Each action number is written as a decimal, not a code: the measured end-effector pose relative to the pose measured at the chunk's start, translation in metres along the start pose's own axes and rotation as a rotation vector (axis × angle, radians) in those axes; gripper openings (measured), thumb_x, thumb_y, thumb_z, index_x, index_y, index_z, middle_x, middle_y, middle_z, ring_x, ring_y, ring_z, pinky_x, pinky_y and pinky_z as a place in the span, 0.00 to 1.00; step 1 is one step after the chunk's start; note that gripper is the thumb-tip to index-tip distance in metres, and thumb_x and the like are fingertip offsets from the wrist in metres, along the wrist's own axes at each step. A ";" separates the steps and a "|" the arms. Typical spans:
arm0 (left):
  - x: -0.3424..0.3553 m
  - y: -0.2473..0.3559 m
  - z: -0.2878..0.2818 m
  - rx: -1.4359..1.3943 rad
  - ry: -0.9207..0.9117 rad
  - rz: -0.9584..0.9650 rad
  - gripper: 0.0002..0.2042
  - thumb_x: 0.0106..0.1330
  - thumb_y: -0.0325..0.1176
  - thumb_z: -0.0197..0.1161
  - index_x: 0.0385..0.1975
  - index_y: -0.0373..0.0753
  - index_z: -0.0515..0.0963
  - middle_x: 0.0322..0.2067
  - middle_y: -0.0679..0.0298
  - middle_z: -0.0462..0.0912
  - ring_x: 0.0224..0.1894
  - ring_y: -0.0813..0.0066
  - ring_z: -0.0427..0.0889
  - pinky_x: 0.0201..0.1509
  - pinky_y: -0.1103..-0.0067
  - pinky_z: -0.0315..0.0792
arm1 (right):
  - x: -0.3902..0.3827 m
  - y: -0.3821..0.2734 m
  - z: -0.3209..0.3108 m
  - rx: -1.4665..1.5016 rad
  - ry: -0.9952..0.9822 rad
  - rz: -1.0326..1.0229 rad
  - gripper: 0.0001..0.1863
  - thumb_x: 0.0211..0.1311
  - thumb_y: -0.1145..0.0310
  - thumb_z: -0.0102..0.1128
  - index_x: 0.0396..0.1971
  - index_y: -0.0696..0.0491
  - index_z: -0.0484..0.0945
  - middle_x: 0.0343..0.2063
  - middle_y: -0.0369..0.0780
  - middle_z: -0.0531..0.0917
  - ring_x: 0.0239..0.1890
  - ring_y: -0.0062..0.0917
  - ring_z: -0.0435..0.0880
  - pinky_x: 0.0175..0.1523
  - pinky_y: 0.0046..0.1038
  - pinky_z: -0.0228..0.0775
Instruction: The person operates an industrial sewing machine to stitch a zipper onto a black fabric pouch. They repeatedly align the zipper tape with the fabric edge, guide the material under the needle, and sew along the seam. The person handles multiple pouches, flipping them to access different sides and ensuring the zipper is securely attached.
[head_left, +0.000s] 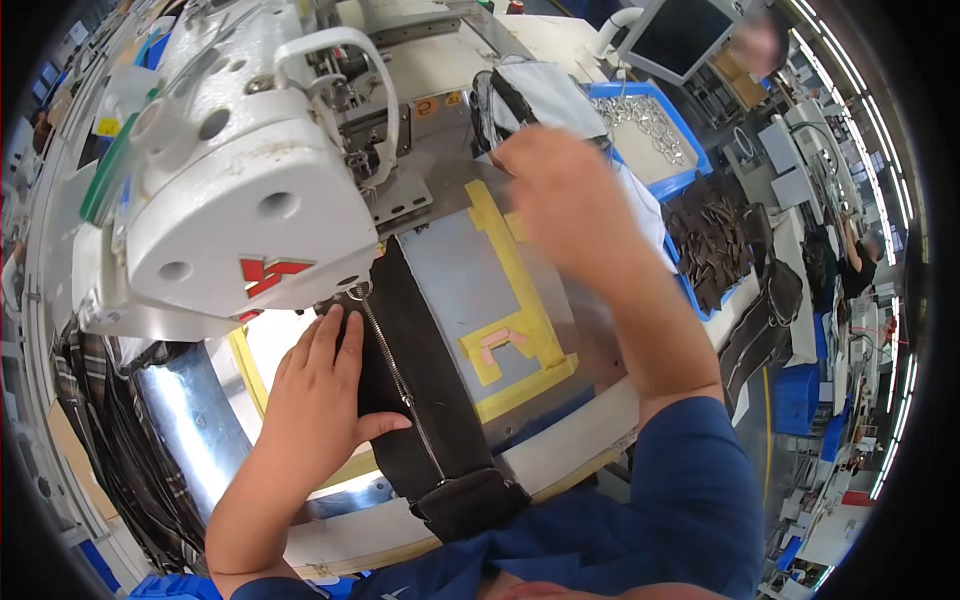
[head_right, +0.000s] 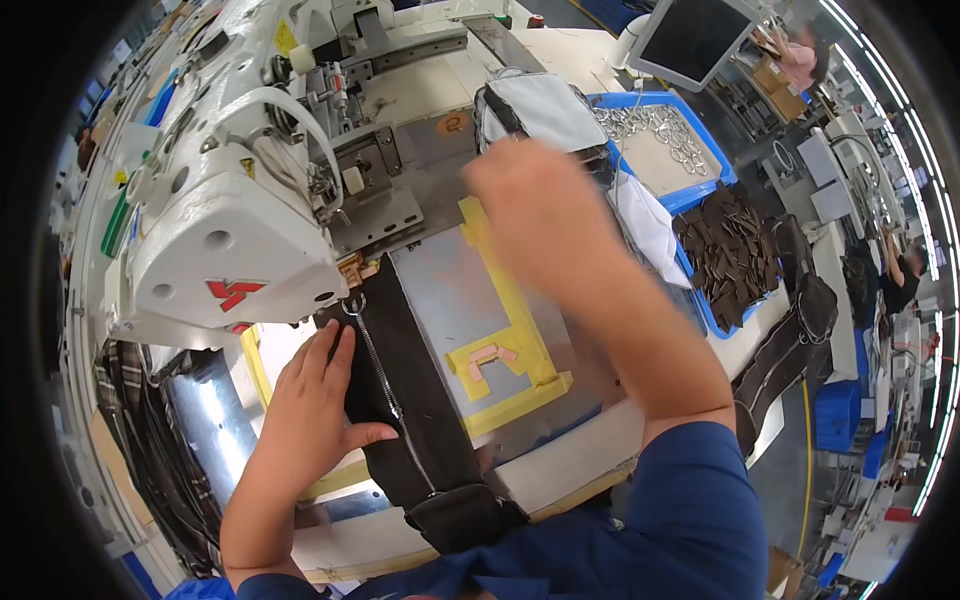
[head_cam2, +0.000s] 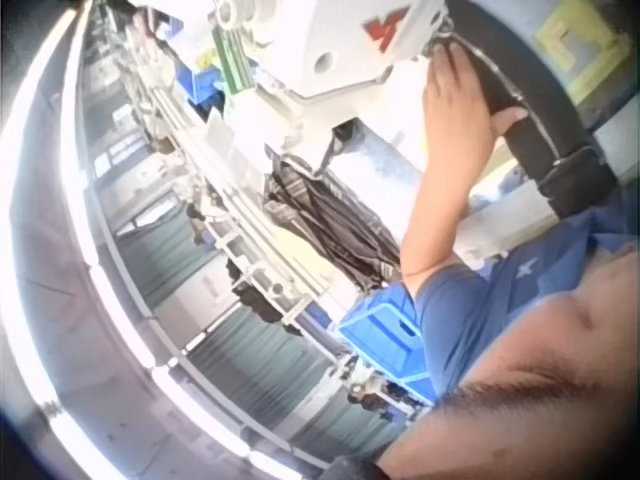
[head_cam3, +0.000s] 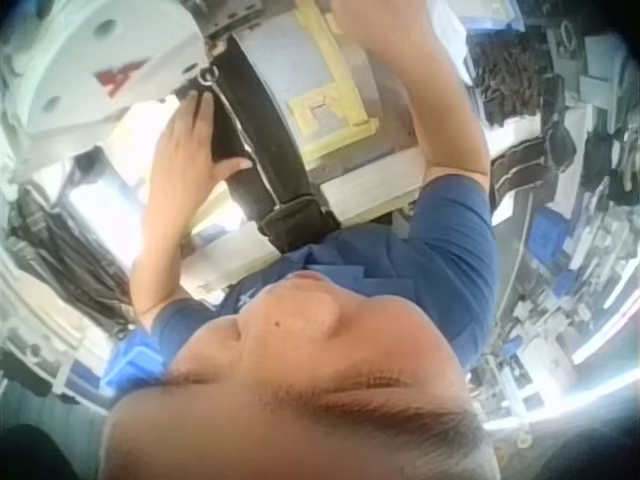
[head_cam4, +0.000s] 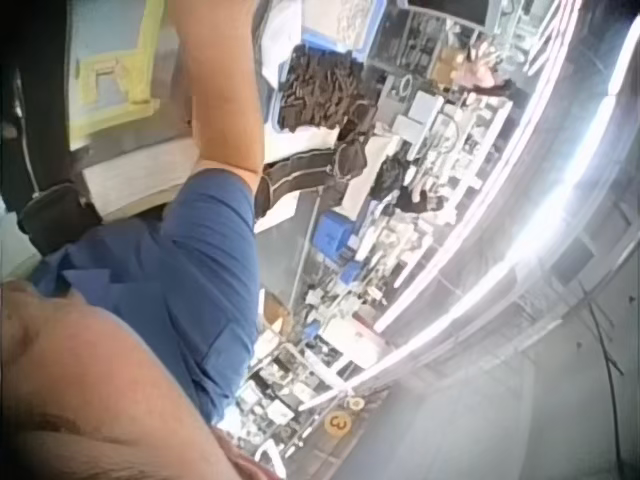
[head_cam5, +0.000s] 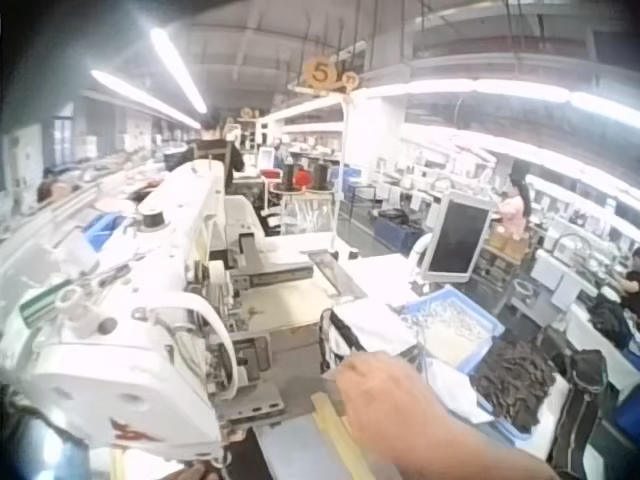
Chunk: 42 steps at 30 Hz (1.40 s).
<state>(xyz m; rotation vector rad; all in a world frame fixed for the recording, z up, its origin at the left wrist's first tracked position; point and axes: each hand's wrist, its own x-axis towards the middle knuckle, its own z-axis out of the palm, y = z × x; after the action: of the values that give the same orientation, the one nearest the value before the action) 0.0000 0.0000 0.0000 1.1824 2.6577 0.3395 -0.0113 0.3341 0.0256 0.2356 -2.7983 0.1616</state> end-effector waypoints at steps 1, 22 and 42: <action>0.001 0.003 -0.002 -0.018 0.017 0.014 0.49 0.58 0.58 0.77 0.73 0.31 0.68 0.70 0.42 0.70 0.71 0.42 0.72 0.75 0.59 0.66 | -0.001 0.020 -0.001 -0.062 0.142 0.105 0.10 0.57 0.76 0.66 0.40 0.58 0.85 0.41 0.46 0.86 0.49 0.44 0.83 0.60 0.42 0.74; -0.033 -0.012 0.025 -1.064 0.516 0.111 0.32 0.63 0.18 0.65 0.68 0.27 0.65 0.52 0.56 0.83 0.48 0.72 0.85 0.55 0.77 0.78 | -0.031 -0.106 -0.008 0.808 -0.041 -0.126 0.11 0.54 0.78 0.74 0.39 0.54 0.89 0.38 0.40 0.86 0.37 0.32 0.85 0.42 0.30 0.75; -0.002 -0.031 0.025 -0.428 0.635 0.175 0.16 0.56 0.20 0.76 0.45 0.33 0.86 0.37 0.55 0.87 0.37 0.61 0.85 0.40 0.74 0.79 | -0.033 -0.093 0.048 0.852 -0.165 -0.246 0.12 0.60 0.76 0.70 0.43 0.51 0.81 0.36 0.39 0.81 0.35 0.40 0.84 0.38 0.38 0.78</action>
<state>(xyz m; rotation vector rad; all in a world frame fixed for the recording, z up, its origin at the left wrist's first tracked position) -0.0136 -0.0185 -0.0331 1.3167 2.7281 1.4450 0.0215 0.2412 -0.0227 0.8049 -2.6421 1.3139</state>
